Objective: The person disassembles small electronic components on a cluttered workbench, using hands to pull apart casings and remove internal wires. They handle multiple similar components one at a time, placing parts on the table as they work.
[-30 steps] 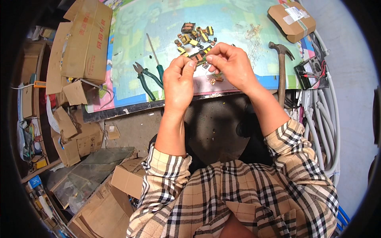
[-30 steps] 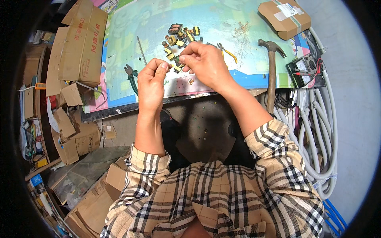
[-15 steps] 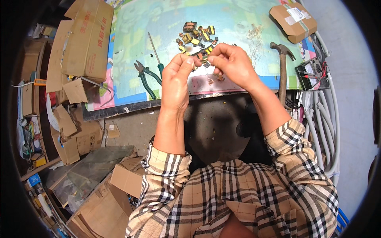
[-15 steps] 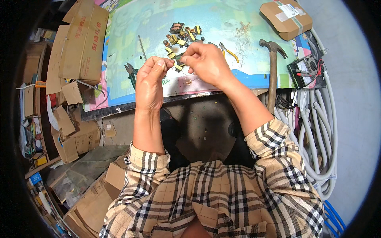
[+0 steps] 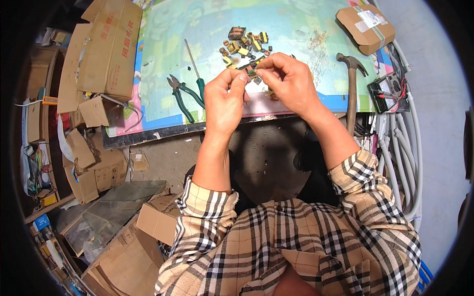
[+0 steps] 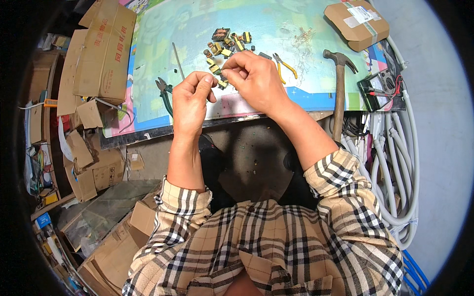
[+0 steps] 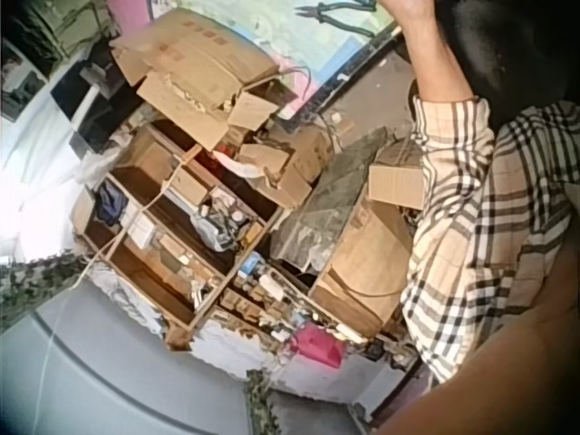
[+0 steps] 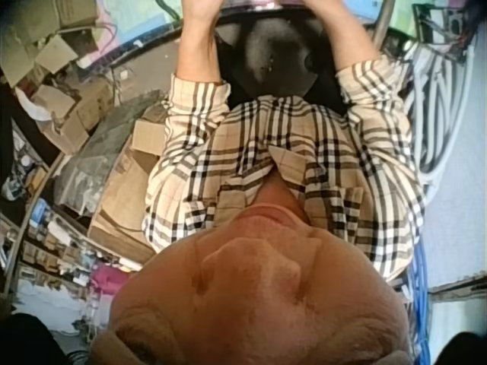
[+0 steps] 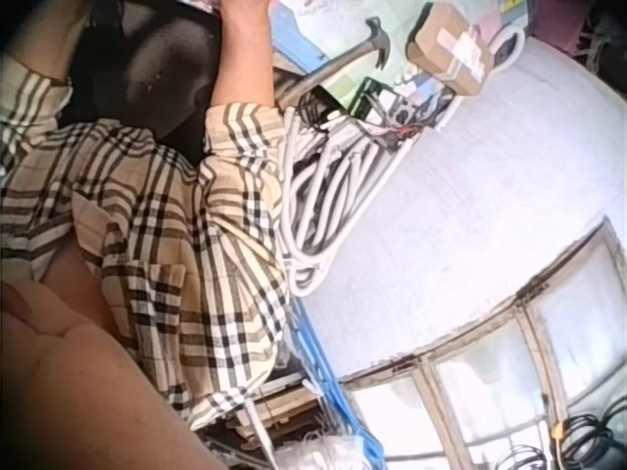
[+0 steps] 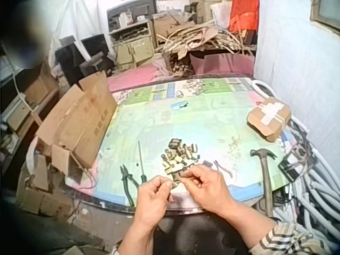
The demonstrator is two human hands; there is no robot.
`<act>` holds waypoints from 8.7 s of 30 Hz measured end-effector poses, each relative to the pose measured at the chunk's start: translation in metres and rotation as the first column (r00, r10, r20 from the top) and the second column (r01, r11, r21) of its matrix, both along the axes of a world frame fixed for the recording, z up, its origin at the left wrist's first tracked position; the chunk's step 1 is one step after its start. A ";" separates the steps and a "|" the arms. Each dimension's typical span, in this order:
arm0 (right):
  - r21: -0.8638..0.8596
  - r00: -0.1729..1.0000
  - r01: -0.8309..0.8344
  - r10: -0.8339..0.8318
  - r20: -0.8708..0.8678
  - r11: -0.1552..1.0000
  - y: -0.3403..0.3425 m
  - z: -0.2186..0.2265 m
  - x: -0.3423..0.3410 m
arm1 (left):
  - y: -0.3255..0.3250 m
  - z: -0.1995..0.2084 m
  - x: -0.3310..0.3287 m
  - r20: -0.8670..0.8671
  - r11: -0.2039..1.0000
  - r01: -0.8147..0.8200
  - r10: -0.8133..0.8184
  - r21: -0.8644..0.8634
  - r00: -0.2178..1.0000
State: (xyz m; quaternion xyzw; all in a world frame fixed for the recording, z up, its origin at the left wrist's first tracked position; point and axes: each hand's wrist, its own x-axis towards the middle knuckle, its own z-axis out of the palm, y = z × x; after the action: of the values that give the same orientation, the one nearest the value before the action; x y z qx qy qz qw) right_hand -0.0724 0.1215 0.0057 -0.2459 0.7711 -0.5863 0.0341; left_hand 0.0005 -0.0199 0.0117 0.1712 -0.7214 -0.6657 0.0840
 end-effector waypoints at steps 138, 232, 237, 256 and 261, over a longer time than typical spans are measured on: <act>-0.495 0.616 0.355 0.201 0.762 0.793 0.026 -0.011 -0.042 | -0.009 -0.010 0.006 0.083 0.658 0.142 -0.298 0.739 0.951; 0.139 0.906 0.017 0.043 -0.420 0.990 -0.005 -0.004 0.008 | 0.004 -0.004 0.000 -0.168 0.966 -0.030 0.075 0.257 0.983; 0.113 0.869 -0.007 0.062 -0.491 0.994 -0.007 -0.008 0.008 | 0.000 -0.002 -0.001 -0.130 0.935 -0.040 0.091 0.353 0.987; 0.108 0.966 0.002 0.025 -0.256 0.994 -0.009 -0.001 0.014 | -0.006 -0.008 -0.002 -0.096 0.779 0.002 0.075 0.627 0.993; 0.149 0.959 0.015 0.028 -0.282 0.989 -0.006 -0.006 0.011 | -0.002 -0.003 -0.002 -0.042 0.846 -0.047 0.082 0.531 0.996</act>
State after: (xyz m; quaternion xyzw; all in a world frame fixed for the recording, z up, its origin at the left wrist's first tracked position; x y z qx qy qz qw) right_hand -0.0618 0.1151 -0.0006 -0.3267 0.8091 -0.4853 -0.0563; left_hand -0.0017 -0.0220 0.0090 0.1907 -0.5009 -0.8405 0.0786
